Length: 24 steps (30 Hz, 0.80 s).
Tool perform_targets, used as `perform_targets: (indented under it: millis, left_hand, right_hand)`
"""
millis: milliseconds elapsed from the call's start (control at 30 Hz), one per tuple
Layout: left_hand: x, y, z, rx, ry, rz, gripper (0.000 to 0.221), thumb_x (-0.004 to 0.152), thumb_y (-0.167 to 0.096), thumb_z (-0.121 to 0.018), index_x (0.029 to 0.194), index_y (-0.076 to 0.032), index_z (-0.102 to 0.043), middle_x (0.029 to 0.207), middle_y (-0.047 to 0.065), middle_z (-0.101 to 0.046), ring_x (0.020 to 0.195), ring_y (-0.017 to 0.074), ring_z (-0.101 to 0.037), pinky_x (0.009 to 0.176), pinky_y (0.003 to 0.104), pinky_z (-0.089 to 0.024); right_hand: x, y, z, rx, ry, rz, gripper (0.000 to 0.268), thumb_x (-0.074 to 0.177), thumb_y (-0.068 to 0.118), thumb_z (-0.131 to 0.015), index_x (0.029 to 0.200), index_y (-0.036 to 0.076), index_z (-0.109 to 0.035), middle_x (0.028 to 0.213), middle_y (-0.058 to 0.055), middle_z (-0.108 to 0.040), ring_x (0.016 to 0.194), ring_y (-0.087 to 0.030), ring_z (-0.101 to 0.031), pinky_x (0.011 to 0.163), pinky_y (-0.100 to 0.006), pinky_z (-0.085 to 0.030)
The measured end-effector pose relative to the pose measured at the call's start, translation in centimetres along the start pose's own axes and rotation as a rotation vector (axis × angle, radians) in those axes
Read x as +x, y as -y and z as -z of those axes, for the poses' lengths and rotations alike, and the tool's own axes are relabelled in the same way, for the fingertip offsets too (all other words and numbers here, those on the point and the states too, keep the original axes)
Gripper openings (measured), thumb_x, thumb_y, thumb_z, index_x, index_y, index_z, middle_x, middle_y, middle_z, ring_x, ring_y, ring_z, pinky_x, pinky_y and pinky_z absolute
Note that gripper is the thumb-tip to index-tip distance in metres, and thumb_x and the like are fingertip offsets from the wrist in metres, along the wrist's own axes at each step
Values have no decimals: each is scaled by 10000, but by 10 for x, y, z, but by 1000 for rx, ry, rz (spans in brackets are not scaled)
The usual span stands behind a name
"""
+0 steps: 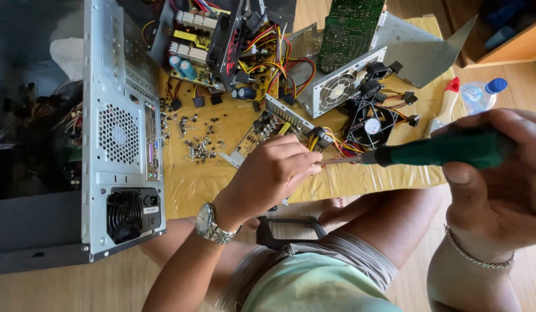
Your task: Disassembling a computer power supply unit, removing and cleaning the fan, and working on the internal circuit board with a screwdriver.
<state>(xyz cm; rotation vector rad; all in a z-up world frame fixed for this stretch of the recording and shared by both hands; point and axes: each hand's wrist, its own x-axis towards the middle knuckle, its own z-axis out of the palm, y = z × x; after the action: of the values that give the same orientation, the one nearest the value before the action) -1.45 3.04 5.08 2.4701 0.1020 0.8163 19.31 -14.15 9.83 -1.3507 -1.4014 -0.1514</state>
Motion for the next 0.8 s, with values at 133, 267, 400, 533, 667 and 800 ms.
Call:
perform_targets:
  millis: [133,267,400,533,667,800]
  left_hand:
    - [-23,2,8,45,-73,50,193,905,-14,-791,1064,29,-691,821,115,-711,768,212,-649,724,315,-571]
    - [-69,21,32,236,-252,159,183,954,-73,-727,1093,45,-710,893,132,-717,839,228,-635,730,304,-558]
    - [-109,45,28,551,-371,401,181,1038,-51,-661,1179,27,-745,984,116,-600,909,286,-506,766,402,-465]
    - [-128,62,12,587,-331,464,248,1034,-4,-655,1274,-59,-693,969,87,-519,897,307,-474,873,488,-425]
    - [-127,63,8,594,-322,487,206,1050,-129,-651,1159,6,-761,971,84,-520,925,275,-468,822,434,-415]
    - [-126,54,3,546,-359,483,212,1046,-70,-625,1225,6,-710,1037,116,-567,949,298,-494,844,450,-428]
  right_hand:
    - [-11,1,-6,3,-42,-68,499,1114,144,-506,1458,-184,-356,1266,-429,-493,1054,-526,-637,954,-507,-562]
    - [-26,-22,4,-39,-11,94,328,1164,146,-426,1340,-127,-374,1281,-432,-460,1030,-563,-582,896,-571,-598]
    - [-30,-1,-27,-17,28,-33,463,1032,150,-567,1295,-209,-437,1164,-376,-547,938,-489,-712,852,-471,-595]
    - [-21,13,-50,-90,169,68,423,960,126,-626,1158,-236,-534,970,-368,-690,871,-427,-746,792,-418,-574]
    - [-32,2,-54,-106,172,127,396,939,116,-659,1117,-223,-558,937,-387,-685,834,-440,-729,748,-419,-579]
    - [-37,-6,-60,-115,164,195,402,919,122,-693,1082,-226,-575,911,-384,-678,812,-464,-739,699,-424,-580]
